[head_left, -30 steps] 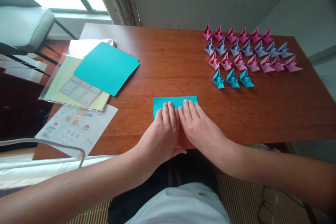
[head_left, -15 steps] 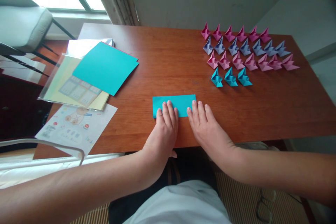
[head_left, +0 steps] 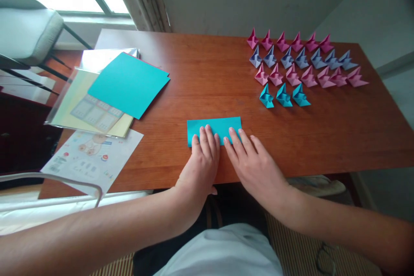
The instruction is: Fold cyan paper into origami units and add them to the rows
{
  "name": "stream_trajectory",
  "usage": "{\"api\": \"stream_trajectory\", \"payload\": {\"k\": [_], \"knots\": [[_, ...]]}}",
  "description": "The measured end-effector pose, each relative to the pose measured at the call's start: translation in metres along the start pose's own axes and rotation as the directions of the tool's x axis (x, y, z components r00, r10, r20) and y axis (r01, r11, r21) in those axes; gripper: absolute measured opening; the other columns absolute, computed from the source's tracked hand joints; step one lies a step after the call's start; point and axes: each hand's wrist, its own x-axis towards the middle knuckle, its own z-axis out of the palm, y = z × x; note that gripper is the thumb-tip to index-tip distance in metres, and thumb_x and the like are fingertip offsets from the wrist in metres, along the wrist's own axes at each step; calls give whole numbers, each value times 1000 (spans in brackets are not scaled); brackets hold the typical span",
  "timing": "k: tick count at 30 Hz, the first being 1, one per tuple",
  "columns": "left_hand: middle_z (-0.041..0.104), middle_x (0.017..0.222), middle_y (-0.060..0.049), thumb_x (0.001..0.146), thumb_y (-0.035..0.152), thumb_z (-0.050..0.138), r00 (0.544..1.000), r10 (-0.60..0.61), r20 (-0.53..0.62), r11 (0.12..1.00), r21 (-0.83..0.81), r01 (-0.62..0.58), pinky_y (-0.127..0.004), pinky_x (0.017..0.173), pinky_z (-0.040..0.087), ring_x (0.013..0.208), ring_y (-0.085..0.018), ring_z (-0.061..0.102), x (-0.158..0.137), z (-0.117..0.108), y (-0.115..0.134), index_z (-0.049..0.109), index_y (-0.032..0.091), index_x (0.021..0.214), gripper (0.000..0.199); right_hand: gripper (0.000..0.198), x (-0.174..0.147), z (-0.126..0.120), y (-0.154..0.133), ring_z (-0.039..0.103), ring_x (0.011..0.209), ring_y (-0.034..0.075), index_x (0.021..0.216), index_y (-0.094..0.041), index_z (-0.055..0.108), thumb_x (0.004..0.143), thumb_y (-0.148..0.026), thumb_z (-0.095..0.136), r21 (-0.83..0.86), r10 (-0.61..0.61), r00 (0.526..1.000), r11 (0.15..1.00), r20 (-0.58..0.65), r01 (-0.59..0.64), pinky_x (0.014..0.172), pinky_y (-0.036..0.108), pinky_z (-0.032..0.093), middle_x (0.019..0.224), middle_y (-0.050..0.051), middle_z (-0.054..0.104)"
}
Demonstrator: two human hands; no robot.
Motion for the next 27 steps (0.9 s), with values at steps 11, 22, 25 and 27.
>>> {"api": "stream_trajectory", "payload": {"k": [11,22,25,27], "knots": [[23,162,-34,61,38,94,999,-26,-18,993,-112,24,-65,118,33,150,-52,25,-17,12,-13,38,11,157,114,56,2,1,-9,49,141,43,150,7,41,96,-7,42,-42,-23,999,999,45,25,112,58,46,156,35,39],[29,161,-32,82,20,63,994,-70,-81,992,-110,61,-69,109,43,150,-49,30,-68,24,-42,47,-3,149,72,54,5,2,-12,52,138,43,148,8,44,96,-8,45,-24,3,999,1000,38,-2,110,55,49,154,36,40],[37,154,-39,84,46,69,993,-89,-79,994,-75,83,-64,107,48,145,-52,39,-67,10,-40,54,-9,140,80,53,7,0,-13,53,137,42,146,8,46,96,-8,45,15,24,1000,1000,20,-24,109,56,49,153,36,42],[38,156,-35,85,58,66,986,-93,-137,992,-92,80,-59,111,46,145,-48,41,-60,5,-36,57,-6,140,85,52,10,-3,-11,54,136,41,145,6,48,96,-9,46,32,26,1000,999,11,-27,111,57,47,151,36,45]]}}
